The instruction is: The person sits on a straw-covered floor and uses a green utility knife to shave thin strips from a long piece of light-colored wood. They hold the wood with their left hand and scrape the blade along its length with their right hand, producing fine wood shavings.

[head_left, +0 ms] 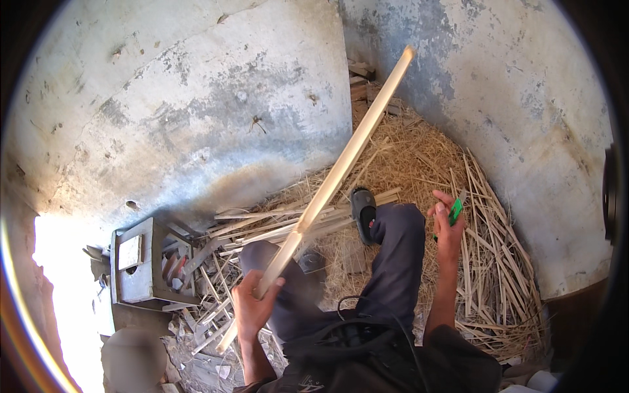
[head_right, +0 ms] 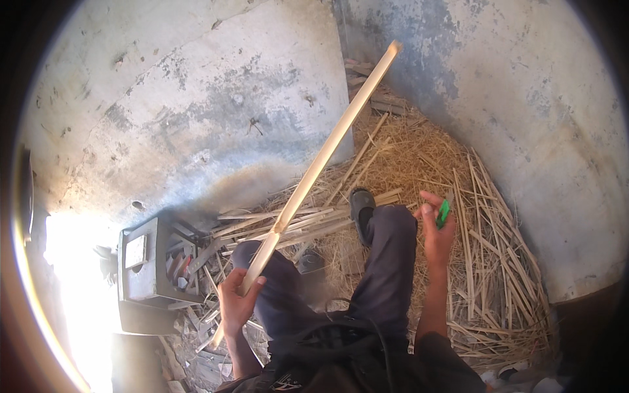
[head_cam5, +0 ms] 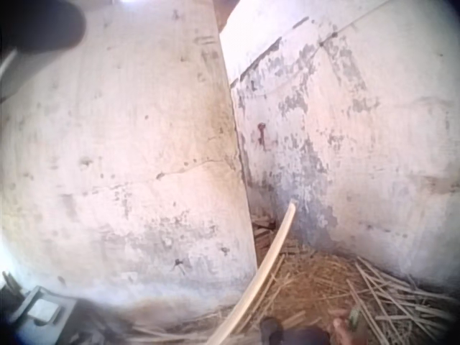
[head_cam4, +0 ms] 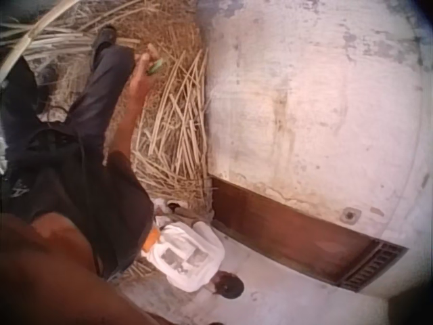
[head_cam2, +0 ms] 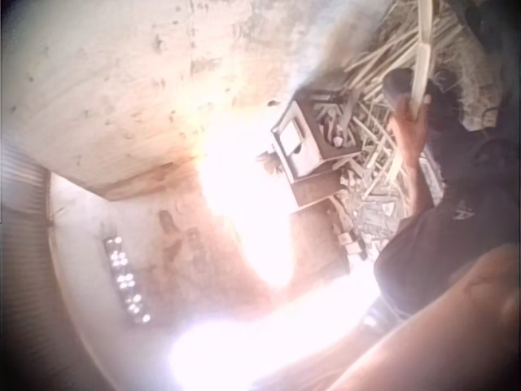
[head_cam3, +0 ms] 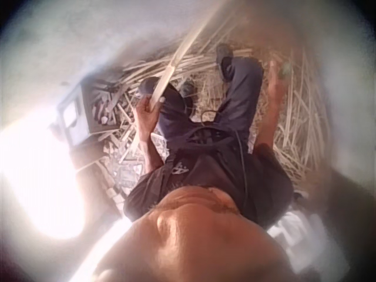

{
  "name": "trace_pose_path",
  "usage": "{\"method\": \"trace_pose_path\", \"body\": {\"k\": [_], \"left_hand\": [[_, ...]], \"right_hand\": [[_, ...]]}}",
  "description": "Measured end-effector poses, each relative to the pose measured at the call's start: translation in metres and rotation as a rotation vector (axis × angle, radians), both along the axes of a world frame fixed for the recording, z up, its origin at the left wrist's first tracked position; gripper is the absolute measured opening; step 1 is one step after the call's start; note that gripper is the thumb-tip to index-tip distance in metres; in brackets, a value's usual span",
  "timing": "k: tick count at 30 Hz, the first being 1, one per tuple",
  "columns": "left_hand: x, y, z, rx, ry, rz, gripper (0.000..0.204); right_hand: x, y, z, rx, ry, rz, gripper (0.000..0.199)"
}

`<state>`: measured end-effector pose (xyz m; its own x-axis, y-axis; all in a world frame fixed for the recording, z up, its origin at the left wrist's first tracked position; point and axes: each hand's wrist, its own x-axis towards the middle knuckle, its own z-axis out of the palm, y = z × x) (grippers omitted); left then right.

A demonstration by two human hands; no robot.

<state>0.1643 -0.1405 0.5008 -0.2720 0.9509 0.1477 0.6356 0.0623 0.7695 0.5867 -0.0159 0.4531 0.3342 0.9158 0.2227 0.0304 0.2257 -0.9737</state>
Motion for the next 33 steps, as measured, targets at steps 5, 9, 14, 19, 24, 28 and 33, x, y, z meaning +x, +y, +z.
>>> {"method": "trace_pose_path", "body": {"k": [5,9,14,19,24,28,33], "left_hand": [[0.041,0.006,0.021,0.04,-0.089,-0.092,0.021],[0.059,0.008,0.028,0.047,-0.07,-0.146,0.02],[0.063,0.015,0.017,-0.079,-0.1,-0.178,0.026],[0.046,0.033,0.007,-0.109,-0.047,-0.446,0.044],[0.047,0.065,-0.01,0.112,-0.225,-0.588,0.05],[0.052,0.071,-0.005,-0.2,-0.521,-0.625,0.035],[0.05,0.07,-0.009,-0.269,-0.712,-0.494,0.034]], "right_hand": [[-0.042,0.0,0.04,0.06,0.05,0.279,0.045],[-0.069,0.01,0.052,0.087,0.128,0.419,0.049],[-0.092,0.022,0.062,0.077,0.215,0.392,0.039],[-0.104,0.039,0.049,0.14,0.217,0.433,0.03],[-0.12,0.039,0.052,0.087,0.177,0.511,0.028],[-0.137,0.04,0.056,0.101,0.197,0.559,0.025],[-0.132,0.048,0.048,0.235,-0.083,0.499,0.032]]}}
